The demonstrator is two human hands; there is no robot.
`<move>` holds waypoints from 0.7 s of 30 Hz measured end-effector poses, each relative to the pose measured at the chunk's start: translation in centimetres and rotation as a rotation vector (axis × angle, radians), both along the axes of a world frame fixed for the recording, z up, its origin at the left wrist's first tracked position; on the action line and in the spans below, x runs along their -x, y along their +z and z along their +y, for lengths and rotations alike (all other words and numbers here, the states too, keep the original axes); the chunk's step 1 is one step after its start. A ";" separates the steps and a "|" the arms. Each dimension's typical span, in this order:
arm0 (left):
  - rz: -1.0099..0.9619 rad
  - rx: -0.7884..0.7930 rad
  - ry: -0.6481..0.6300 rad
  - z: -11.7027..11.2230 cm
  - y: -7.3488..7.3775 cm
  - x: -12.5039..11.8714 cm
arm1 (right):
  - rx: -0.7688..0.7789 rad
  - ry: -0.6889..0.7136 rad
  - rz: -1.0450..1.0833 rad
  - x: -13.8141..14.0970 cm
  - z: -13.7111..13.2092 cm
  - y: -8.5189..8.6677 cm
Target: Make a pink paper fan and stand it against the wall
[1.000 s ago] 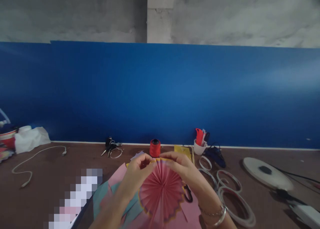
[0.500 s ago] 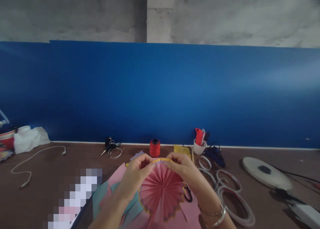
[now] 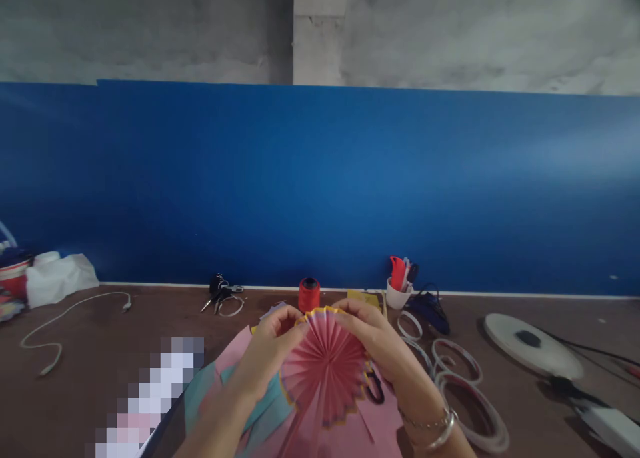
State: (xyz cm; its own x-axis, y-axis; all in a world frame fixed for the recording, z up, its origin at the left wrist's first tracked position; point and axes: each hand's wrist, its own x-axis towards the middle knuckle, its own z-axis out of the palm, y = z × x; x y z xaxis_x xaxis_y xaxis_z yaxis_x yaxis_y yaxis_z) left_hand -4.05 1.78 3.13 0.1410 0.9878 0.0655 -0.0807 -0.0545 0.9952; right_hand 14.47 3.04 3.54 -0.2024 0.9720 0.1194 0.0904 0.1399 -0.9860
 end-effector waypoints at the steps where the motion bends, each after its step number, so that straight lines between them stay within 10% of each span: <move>1: -0.002 -0.001 -0.007 0.0 -0.1 0.0 | -0.031 -0.004 -0.016 0.1 -0.1 0.1; 8: 0.038 -0.047 -0.073 -0.1 -0.2 -0.3 | -0.427 -0.118 -0.375 1.3 -1.0 0.7; 21: 0.043 -0.052 0.011 -0.1 -0.4 -0.3 | -0.192 -0.162 -0.292 1.1 -1.1 1.0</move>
